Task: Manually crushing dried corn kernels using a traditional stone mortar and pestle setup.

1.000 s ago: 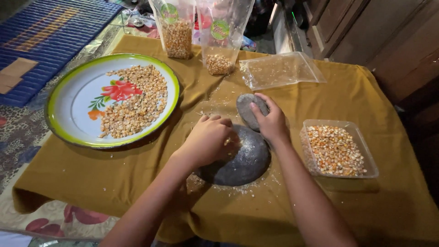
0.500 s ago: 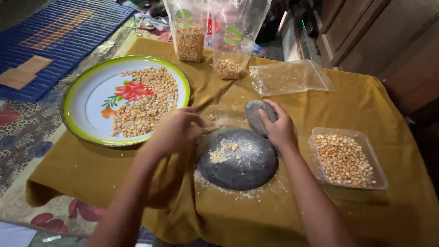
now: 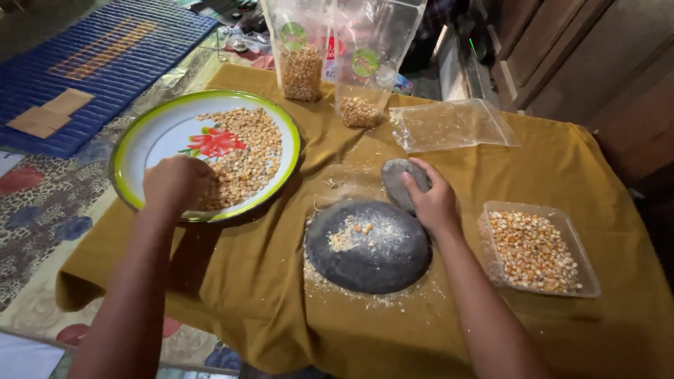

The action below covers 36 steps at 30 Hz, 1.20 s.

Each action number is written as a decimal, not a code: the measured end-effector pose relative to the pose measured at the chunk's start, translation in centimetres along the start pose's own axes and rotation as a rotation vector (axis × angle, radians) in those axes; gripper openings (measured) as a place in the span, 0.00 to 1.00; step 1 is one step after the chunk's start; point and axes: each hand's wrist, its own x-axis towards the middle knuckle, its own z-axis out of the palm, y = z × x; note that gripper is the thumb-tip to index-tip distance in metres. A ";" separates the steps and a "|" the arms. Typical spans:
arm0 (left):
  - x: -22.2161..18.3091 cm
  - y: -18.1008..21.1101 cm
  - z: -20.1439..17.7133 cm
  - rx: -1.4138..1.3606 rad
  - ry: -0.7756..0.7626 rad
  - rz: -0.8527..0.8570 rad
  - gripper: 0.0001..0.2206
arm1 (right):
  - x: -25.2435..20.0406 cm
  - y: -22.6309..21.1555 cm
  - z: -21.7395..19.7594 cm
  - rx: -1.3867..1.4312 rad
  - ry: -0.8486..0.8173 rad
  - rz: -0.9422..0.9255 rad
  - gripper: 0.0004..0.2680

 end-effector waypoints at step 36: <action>-18.1 26.2 -2.7 -0.390 0.237 0.780 0.03 | 0.7 1.0 0.4 -0.028 -0.008 -0.030 0.17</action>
